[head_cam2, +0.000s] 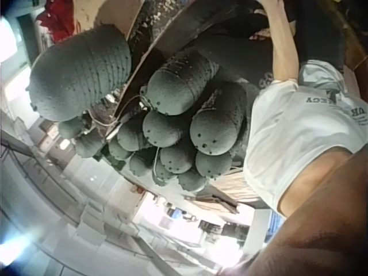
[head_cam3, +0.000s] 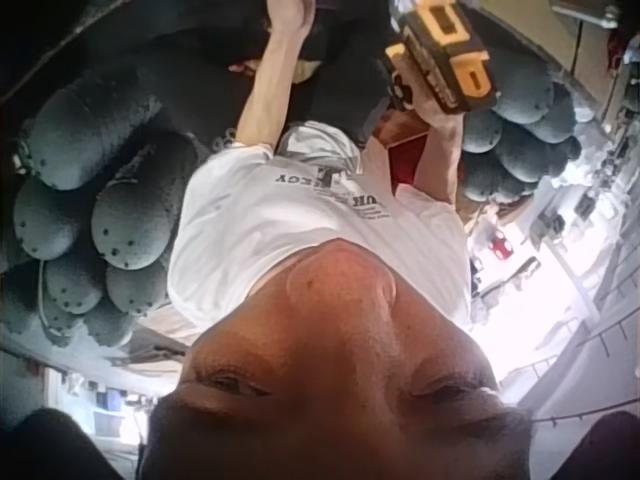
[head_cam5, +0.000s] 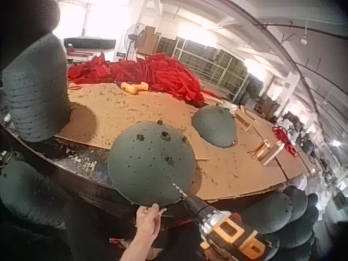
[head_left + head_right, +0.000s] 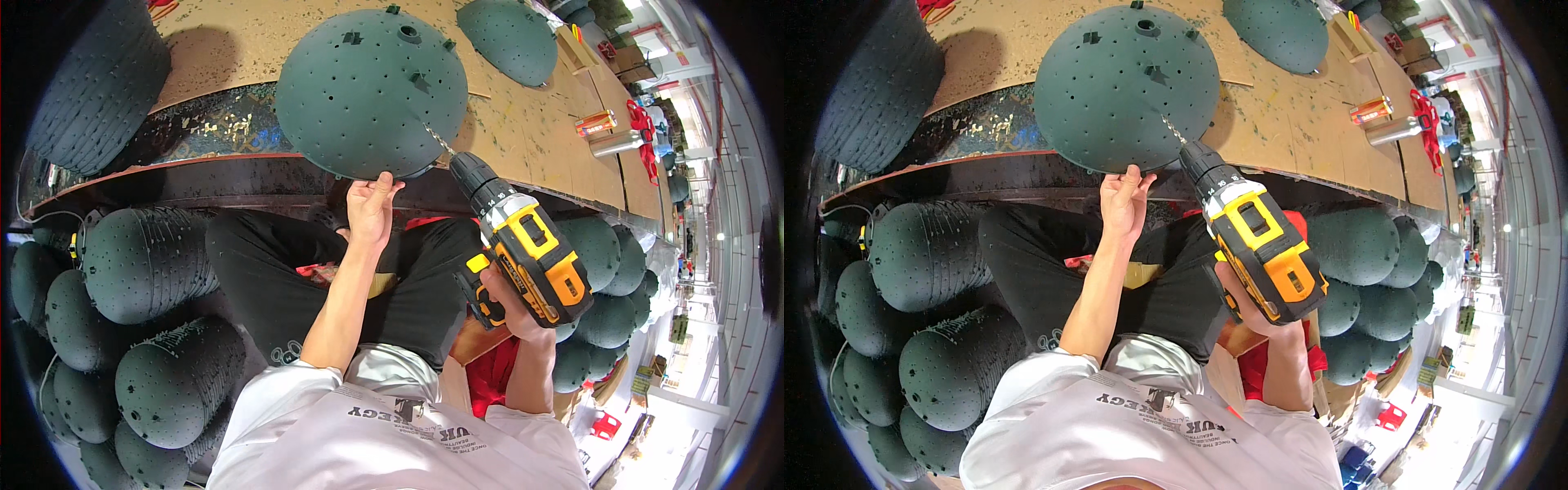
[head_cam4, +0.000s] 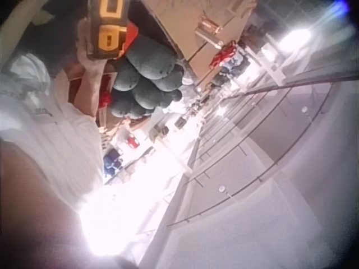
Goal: Using a power drill to create holes in green hemispherical foam pieces at a workbench.
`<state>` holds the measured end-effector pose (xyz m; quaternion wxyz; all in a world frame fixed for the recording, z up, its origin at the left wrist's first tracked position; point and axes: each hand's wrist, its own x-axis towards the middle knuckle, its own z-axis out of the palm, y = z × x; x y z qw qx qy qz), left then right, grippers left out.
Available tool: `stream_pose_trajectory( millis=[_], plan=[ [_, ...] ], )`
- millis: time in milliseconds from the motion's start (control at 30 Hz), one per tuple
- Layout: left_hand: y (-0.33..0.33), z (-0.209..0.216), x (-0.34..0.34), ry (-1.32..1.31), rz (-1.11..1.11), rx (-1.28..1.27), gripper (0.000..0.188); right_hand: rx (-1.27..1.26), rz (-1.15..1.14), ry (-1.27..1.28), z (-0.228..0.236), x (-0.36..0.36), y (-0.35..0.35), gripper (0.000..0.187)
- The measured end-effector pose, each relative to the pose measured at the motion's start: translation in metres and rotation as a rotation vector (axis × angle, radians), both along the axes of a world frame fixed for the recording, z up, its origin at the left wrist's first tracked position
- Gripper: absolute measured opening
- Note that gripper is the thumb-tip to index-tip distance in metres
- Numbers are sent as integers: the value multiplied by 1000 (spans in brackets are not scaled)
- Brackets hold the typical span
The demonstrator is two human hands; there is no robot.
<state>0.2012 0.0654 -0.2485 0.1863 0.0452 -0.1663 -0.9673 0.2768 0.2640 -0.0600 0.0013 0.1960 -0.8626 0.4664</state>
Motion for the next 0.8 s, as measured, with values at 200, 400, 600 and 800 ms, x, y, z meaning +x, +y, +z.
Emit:
stream_pose_trajectory(
  millis=[200,400,600,800],
  plan=[
    [0,2,0,16,-4,27,9,12,6,-8,11,-4,-8,18],
    [0,3,0,-17,0,37,6,46,34,29,10,-7,-1,32],
    [1,0,-1,5,-5,72,5,75,10,-70,19,-5,-4,36],
    [5,1,-1,-39,13,94,7,354,78,249,38,-5,-20,25]
  ],
)
